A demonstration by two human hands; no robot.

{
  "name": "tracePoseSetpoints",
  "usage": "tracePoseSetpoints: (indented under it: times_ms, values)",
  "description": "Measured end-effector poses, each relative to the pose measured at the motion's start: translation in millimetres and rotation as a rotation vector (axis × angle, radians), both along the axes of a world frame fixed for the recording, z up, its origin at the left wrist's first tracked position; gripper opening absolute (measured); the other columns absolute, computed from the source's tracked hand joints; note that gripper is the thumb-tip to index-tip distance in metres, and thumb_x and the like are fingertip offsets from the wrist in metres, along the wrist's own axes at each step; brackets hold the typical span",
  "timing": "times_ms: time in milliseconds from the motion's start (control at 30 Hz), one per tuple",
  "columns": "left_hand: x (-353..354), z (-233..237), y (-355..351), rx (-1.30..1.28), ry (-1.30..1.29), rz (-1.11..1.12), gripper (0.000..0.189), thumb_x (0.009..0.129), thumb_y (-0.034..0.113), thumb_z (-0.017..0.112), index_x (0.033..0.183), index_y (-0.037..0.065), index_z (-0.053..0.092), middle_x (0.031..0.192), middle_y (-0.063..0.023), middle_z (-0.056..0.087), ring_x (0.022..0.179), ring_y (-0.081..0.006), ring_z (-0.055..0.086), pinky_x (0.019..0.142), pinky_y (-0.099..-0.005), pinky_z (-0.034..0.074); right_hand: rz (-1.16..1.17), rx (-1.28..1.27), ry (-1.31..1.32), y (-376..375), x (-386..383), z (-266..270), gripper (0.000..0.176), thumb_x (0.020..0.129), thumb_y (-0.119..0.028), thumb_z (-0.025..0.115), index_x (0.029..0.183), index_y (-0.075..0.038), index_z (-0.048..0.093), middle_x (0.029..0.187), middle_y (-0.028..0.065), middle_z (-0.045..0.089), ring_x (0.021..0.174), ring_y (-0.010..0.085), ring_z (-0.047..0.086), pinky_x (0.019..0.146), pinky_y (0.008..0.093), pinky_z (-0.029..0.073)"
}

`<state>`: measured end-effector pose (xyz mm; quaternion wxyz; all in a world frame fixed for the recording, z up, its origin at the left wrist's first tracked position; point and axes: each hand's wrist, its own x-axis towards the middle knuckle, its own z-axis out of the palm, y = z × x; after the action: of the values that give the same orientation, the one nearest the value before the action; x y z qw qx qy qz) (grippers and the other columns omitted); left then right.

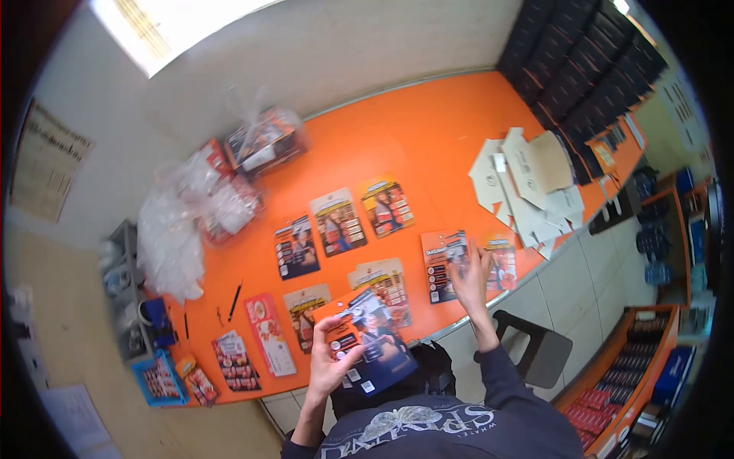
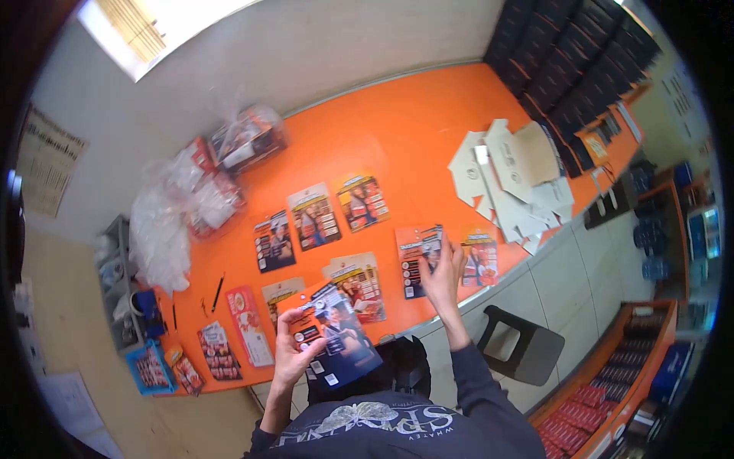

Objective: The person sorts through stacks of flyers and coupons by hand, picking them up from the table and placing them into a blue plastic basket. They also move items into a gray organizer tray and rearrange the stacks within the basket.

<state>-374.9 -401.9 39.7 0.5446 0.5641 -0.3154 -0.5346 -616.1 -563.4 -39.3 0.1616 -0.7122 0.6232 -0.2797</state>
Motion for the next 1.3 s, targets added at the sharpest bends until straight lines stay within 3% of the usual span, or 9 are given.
tracePoseSetpoints:
  times_ms: [33, 133, 300, 433, 800, 867, 933, 1067, 1300]
  values:
    - [-2, -1, 2, 0.006, 0.049, 0.001, 0.079, 0.068, -0.007, 0.068, 0.129, 0.008, 0.018, 0.118, -0.0118, 0.043, 0.098, -0.0186, 0.054, 0.082, -0.0278, 0.048, 0.079, -0.004, -0.173, 13, 7, 17, 0.065, 0.069, -0.020, 0.072, 0.122, -0.002, 0.039, 0.097, 0.0146, 0.053, 0.087, 0.0256, 0.054, 0.071, 0.0348, 0.043]
    - [-16, 12, -1, 0.025, -0.050, 0.167, 0.087, 0.066, -0.008, 0.069, 0.130, 0.008, 0.013, 0.114, -0.0140, 0.043, 0.099, -0.0209, 0.054, 0.083, -0.0297, 0.048, 0.395, 1.028, -0.879, 66, 51, 78, 0.057, 0.069, -0.017, 0.075, 0.115, -0.001, 0.045, 0.093, 0.0071, 0.055, 0.080, 0.0136, 0.055, 0.068, 0.0272, 0.045]
    - [-7, -21, 19, 0.199, 0.184, 0.282, 0.022, 0.092, 0.018, 0.045, 0.100, 0.000, 0.054, 0.081, -0.0028, 0.061, 0.070, -0.0060, 0.056, 0.063, -0.0208, 0.046, 0.251, 1.043, -1.131, 73, 66, 51, 0.026, 0.083, -0.006, 0.057, 0.106, 0.003, 0.053, 0.088, 0.0070, 0.062, 0.070, 0.0098, 0.059, 0.061, 0.0229, 0.052]
    - [6, -23, 21, 0.127, 0.263, 0.335, 0.023, 0.093, 0.017, 0.042, 0.099, -0.002, 0.054, 0.089, -0.0054, 0.061, 0.071, -0.0058, 0.056, 0.065, -0.0209, 0.047, 0.251, 1.098, -1.269, 59, 59, 48, 0.024, 0.085, -0.007, 0.053, 0.106, 0.005, 0.050, 0.084, 0.0064, 0.059, 0.074, 0.0110, 0.059, 0.067, 0.0258, 0.052]
    - [50, -25, 33, 0.114, 0.268, 0.295, 0.024, 0.092, 0.017, 0.042, 0.105, -0.002, 0.049, 0.096, -0.0075, 0.059, 0.082, -0.0089, 0.055, 0.069, -0.0226, 0.046, 0.341, 0.796, -0.928, 55, 111, 56, 0.021, 0.085, -0.003, 0.048, 0.105, 0.000, 0.053, 0.080, 0.0017, 0.057, 0.063, 0.0054, 0.050, 0.059, 0.0200, 0.045]
    - [59, -14, 36, 0.062, 0.164, 0.220, 0.035, 0.088, 0.009, 0.048, 0.119, 0.001, 0.035, 0.105, -0.0090, 0.053, 0.087, -0.0106, 0.054, 0.076, -0.0240, 0.043, 0.543, 0.674, -0.558, 81, 146, 58, 0.029, 0.081, -0.002, 0.050, 0.109, 0.002, 0.052, 0.088, 0.0035, 0.056, 0.078, 0.0091, 0.051, 0.069, 0.0238, 0.045]
    - [73, -23, 49, 0.004, -0.024, 0.270, 0.035, 0.087, 0.004, 0.045, 0.120, 0.000, 0.032, 0.106, -0.0096, 0.051, 0.086, -0.0135, 0.054, 0.076, -0.0249, 0.044, 0.573, 0.633, -0.773, 117, 182, 35, 0.057, 0.076, 0.000, 0.057, 0.128, -0.003, 0.035, 0.093, 0.0042, 0.055, 0.075, 0.0096, 0.052, 0.066, 0.0229, 0.044]
    - [112, -36, 105, 0.182, -0.069, 0.070, 0.047, 0.080, 0.002, 0.046, 0.122, -0.002, 0.026, 0.110, -0.0145, 0.048, 0.099, -0.0206, 0.051, 0.086, -0.0312, 0.040, 0.424, 1.219, -1.039, 142, 222, 60, 0.076, 0.075, -0.002, 0.060, 0.137, -0.005, 0.014, 0.093, 0.0052, 0.055, 0.075, 0.0079, 0.052, 0.065, 0.0213, 0.043]
    - [163, -32, 129, 0.332, 0.112, 0.027, 0.060, 0.078, -0.002, 0.046, 0.129, 0.002, 0.014, 0.117, -0.0154, 0.041, 0.107, -0.0198, 0.045, 0.089, -0.0330, 0.039, 0.247, 1.432, -0.969, 214, 244, 16, 0.044, 0.077, -0.005, 0.059, 0.117, -0.002, 0.042, 0.092, 0.0028, 0.056, 0.084, 0.0109, 0.052, 0.073, 0.0245, 0.043]
